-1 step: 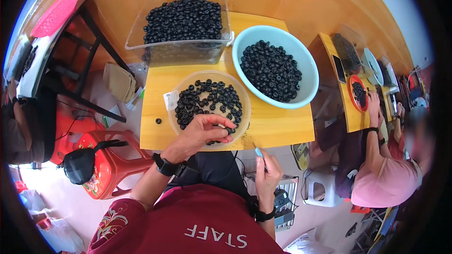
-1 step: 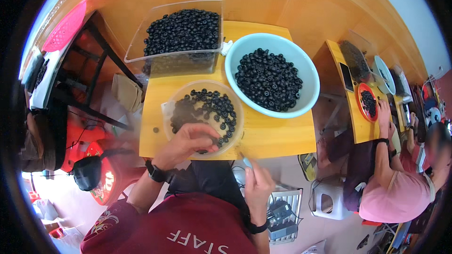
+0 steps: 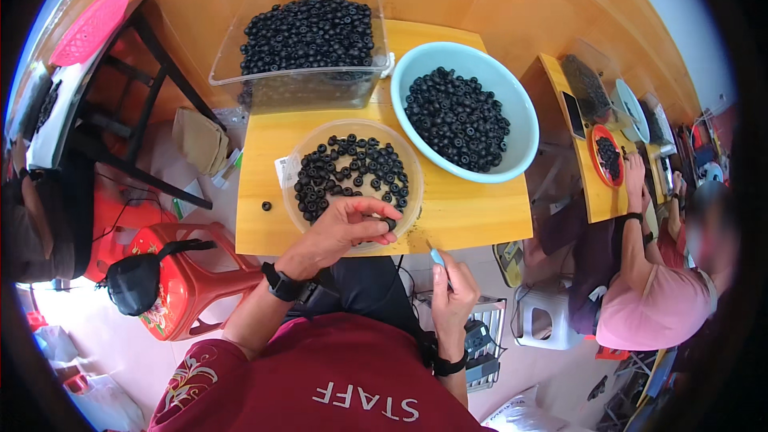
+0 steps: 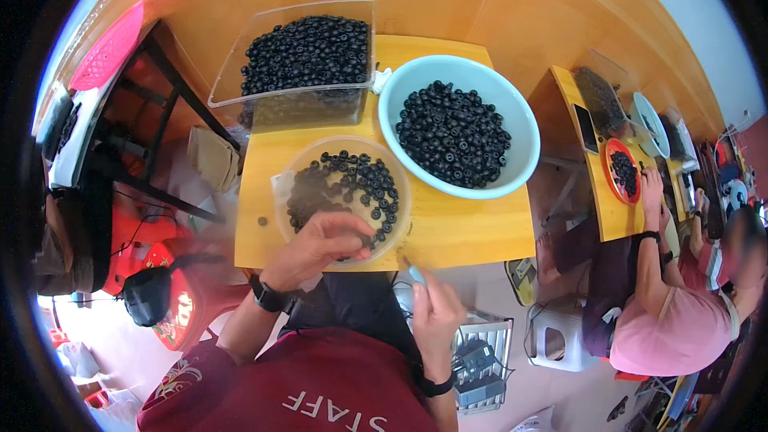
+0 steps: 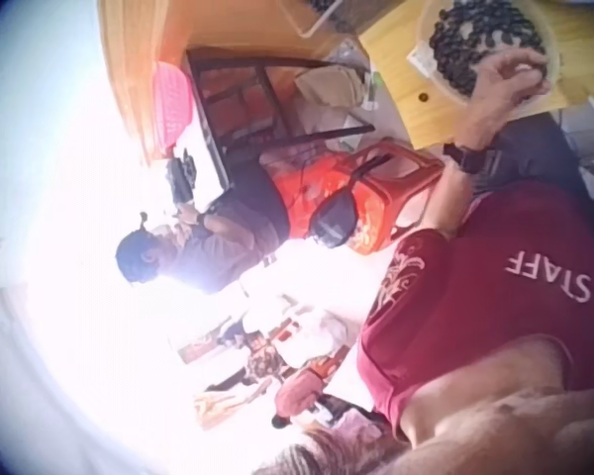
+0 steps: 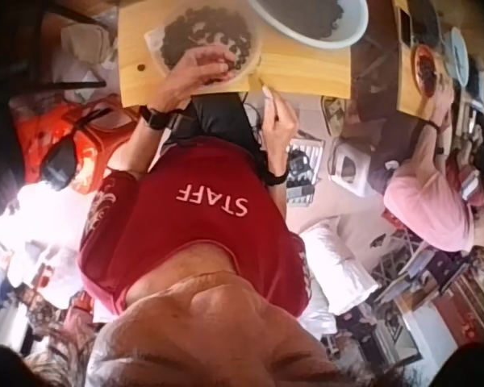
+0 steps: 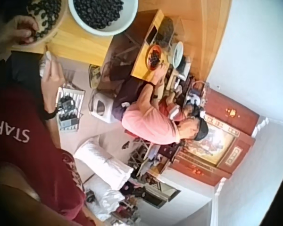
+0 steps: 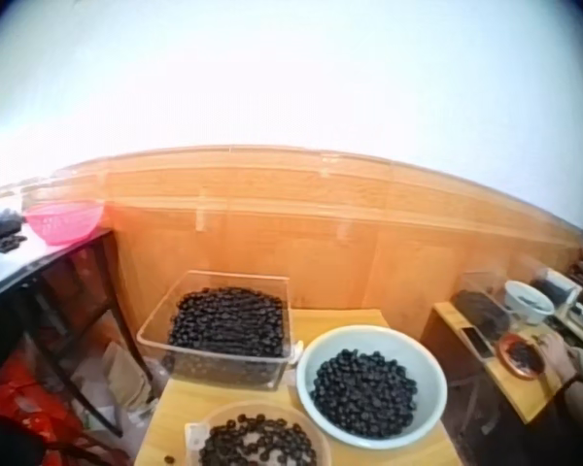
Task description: Manual assembly of black plastic parts by inserting small blue components using a tool.
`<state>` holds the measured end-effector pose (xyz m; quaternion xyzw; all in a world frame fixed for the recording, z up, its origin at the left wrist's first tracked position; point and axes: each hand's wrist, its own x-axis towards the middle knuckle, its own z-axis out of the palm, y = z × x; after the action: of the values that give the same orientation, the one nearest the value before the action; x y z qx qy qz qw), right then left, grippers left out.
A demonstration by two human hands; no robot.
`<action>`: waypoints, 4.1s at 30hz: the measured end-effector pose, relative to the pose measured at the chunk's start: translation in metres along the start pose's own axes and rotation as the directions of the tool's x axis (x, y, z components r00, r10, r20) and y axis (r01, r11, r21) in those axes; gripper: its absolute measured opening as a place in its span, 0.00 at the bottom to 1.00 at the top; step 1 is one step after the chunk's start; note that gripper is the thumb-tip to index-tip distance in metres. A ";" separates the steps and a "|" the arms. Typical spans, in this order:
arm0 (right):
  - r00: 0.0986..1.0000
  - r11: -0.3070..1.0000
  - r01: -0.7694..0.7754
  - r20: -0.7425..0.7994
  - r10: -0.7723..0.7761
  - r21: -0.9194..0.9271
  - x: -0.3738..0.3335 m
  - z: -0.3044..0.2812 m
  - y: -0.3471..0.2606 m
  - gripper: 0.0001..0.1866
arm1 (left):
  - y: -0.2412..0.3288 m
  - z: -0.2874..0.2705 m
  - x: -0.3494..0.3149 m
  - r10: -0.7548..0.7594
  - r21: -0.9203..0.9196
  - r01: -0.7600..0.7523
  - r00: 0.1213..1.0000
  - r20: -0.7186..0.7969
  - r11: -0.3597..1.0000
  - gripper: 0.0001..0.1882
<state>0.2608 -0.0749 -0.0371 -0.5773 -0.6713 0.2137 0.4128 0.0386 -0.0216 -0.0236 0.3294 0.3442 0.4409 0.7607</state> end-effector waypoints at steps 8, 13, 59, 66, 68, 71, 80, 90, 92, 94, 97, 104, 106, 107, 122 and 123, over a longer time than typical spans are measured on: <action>0.991 0.991 0.133 -0.005 -0.133 0.028 0.010 0.003 -0.017 0.10 | -0.035 0.011 0.010 0.020 -0.365 0.021 0.994 0.108 0.931 0.11; 0.987 0.988 0.157 -0.018 -0.157 -0.003 0.008 0.004 -0.013 0.11 | -0.033 0.016 0.010 0.006 -0.392 0.048 0.991 0.135 0.919 0.10; 0.995 0.991 -0.040 -0.091 0.029 -0.125 -0.008 0.004 0.039 0.09 | -0.018 0.032 0.008 -0.084 -0.106 0.094 0.992 0.093 0.990 0.07; 0.996 0.991 -0.051 -0.080 0.042 -0.125 -0.013 0.001 0.040 0.09 | -0.008 0.030 0.016 -0.164 -0.054 0.174 0.976 0.144 0.983 0.08; 0.998 0.991 -0.038 -0.059 0.030 -0.130 -0.016 -0.001 0.043 0.09 | -0.007 0.027 0.030 -0.281 0.119 0.263 0.941 0.188 0.958 0.08; 0.995 0.990 -0.068 -0.077 0.059 -0.120 -0.021 -0.004 0.043 0.09 | 0.007 0.033 0.081 -0.077 0.246 0.022 0.973 0.218 0.969 0.18; 0.994 0.990 -0.080 -0.079 0.071 -0.115 -0.024 -0.005 0.052 0.09 | 0.077 0.008 0.084 0.235 0.519 -0.141 0.965 -0.119 0.843 0.24; 0.998 0.994 -0.057 -0.025 0.054 -0.098 -0.019 0.007 0.044 0.09 | 0.016 -0.106 0.070 0.509 0.997 0.059 0.860 -0.029 -0.044 0.19; 0.998 0.993 -0.058 -0.022 0.056 -0.098 -0.019 0.007 0.043 0.09 | 0.015 -0.101 0.069 0.585 0.994 -0.011 0.808 0.075 -0.111 0.16; 0.998 0.994 -0.057 -0.021 0.055 -0.096 -0.019 0.008 0.044 0.09 | 0.014 -0.100 0.071 0.512 0.995 -0.044 0.855 0.085 -0.092 0.15; 0.999 0.994 -0.029 -0.033 0.026 -0.105 -0.019 0.007 0.048 0.09 | 0.016 -0.092 0.071 0.373 0.997 -0.082 0.925 0.069 0.018 0.14; 0.998 0.990 -0.059 0.001 0.060 -0.131 -0.022 0.004 0.044 0.09 | 0.019 -0.080 0.062 0.302 0.928 -0.135 0.953 0.026 0.347 0.10; 0.996 0.987 -0.079 0.022 0.083 -0.137 -0.021 0.002 0.041 0.09 | 0.020 -0.083 0.059 0.387 0.904 -0.104 0.919 -0.072 0.415 0.11; 0.994 0.986 -0.097 0.027 0.102 -0.139 -0.021 0.002 0.040 0.10 | 0.020 -0.084 0.058 0.396 0.905 -0.109 0.916 -0.069 0.410 0.11; 0.993 0.976 -0.120 -0.011 0.120 -0.180 -0.023 0.003 0.045 0.10 | 0.009 -0.071 0.055 0.330 0.990 -0.118 0.940 0.085 0.081 0.16; 0.994 0.977 -0.106 -0.007 0.106 -0.183 -0.027 0.006 0.054 0.10 | 0.007 -0.071 0.061 0.274 0.999 -0.025 0.962 0.011 0.047 0.17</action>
<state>0.2887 -0.0865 -0.0901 -0.6474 -0.6570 0.1739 0.3450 0.0004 0.0497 -0.0705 0.7510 0.5832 0.1907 0.2438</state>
